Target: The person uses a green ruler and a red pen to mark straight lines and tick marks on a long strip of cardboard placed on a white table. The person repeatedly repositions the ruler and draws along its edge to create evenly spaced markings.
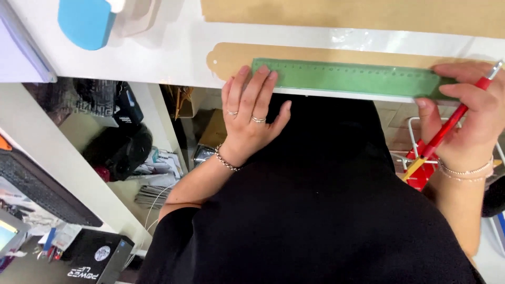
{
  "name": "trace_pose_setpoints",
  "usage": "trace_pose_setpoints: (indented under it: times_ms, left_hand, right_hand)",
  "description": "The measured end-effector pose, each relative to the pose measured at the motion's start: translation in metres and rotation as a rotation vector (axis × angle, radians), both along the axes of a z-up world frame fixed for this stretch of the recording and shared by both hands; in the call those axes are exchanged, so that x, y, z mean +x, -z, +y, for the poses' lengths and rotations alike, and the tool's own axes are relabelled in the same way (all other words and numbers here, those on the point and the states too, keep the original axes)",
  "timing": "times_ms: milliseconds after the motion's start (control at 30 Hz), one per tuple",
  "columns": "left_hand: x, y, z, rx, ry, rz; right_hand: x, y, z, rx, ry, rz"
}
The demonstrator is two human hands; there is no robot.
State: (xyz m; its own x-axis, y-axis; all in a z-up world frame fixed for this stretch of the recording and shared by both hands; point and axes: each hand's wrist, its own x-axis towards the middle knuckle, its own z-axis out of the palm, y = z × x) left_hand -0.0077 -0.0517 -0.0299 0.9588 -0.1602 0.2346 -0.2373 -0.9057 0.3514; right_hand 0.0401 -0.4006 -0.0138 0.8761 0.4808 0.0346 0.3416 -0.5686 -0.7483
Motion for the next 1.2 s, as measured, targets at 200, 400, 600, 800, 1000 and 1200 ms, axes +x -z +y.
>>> trace_pose_setpoints:
  times_ms: [200,400,600,800,1000,1200]
  left_hand:
    - [0.000,0.002,0.000,0.014,0.008,-0.007]
    - [0.002,0.000,-0.001,0.008,0.038,-0.017]
    - [0.001,0.000,-0.001,0.038,0.042,-0.012]
    - [0.001,-0.012,-0.002,0.116,0.058,0.061]
    - [0.000,-0.013,-0.004,0.130,0.063,0.074]
    - [0.002,-0.019,-0.009,0.243,0.102,0.053]
  right_hand:
    - [0.004,-0.006,0.006,-0.044,0.016,-0.088]
    - [0.003,-0.005,0.004,-0.057,0.028,-0.096]
    - [0.004,-0.009,0.008,-0.024,0.030,-0.110]
    - [0.007,-0.011,0.009,-0.037,0.020,-0.140]
    - [0.007,-0.011,0.007,-0.062,0.019,-0.128]
    - [0.007,-0.013,0.010,-0.049,0.034,-0.117]
